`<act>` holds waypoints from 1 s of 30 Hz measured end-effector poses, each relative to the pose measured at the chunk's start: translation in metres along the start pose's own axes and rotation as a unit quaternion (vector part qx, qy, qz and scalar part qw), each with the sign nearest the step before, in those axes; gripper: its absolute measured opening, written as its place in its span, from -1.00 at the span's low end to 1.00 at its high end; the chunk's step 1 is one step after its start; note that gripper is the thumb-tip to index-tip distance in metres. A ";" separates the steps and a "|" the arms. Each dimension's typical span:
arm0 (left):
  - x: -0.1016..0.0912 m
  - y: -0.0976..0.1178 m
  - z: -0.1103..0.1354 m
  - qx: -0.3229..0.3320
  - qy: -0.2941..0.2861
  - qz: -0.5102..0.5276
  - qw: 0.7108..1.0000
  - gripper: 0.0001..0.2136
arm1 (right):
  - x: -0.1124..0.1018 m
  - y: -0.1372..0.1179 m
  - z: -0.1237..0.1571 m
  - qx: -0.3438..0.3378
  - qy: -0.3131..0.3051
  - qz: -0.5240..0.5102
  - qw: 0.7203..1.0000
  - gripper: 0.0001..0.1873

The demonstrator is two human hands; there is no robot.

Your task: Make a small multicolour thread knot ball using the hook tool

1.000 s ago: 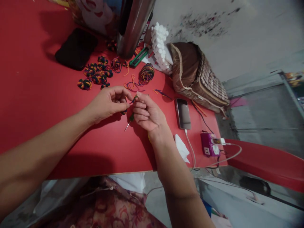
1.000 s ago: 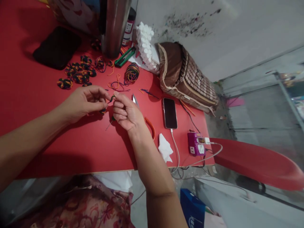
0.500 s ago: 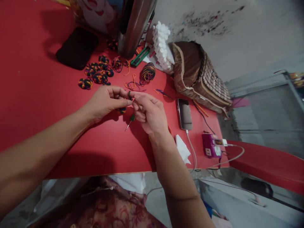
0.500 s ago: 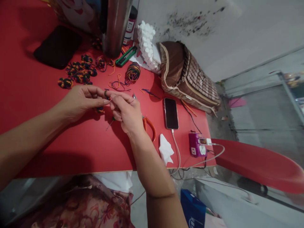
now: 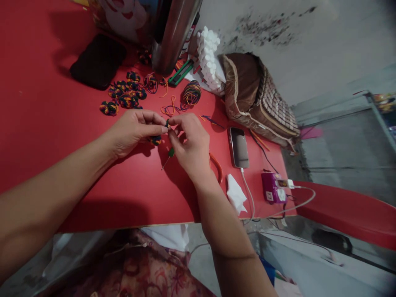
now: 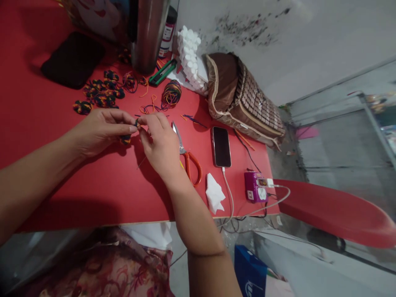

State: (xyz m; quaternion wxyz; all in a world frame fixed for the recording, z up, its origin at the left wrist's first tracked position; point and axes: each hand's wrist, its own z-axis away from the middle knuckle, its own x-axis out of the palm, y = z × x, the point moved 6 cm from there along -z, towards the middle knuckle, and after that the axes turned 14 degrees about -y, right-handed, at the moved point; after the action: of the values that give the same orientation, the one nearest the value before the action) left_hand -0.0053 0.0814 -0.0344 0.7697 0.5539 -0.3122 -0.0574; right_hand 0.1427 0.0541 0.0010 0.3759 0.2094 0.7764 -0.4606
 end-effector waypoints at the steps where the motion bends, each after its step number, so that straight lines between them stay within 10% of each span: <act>1: 0.000 -0.001 0.000 -0.006 -0.008 -0.004 1.000 -0.84 | -0.002 -0.001 0.000 -0.006 0.011 0.004 1.000 -0.85; 30: 0.021 -0.018 0.002 -0.040 -0.092 0.254 0.962 -0.68 | -0.008 -0.002 0.003 -0.029 0.118 -0.076 0.990 -0.88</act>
State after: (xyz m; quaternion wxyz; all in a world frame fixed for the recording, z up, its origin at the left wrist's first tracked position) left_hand 0.0152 0.0632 -0.0412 0.7482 0.4177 -0.5098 0.0767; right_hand 0.1479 0.0503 0.0077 0.2517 0.1915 0.8418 -0.4373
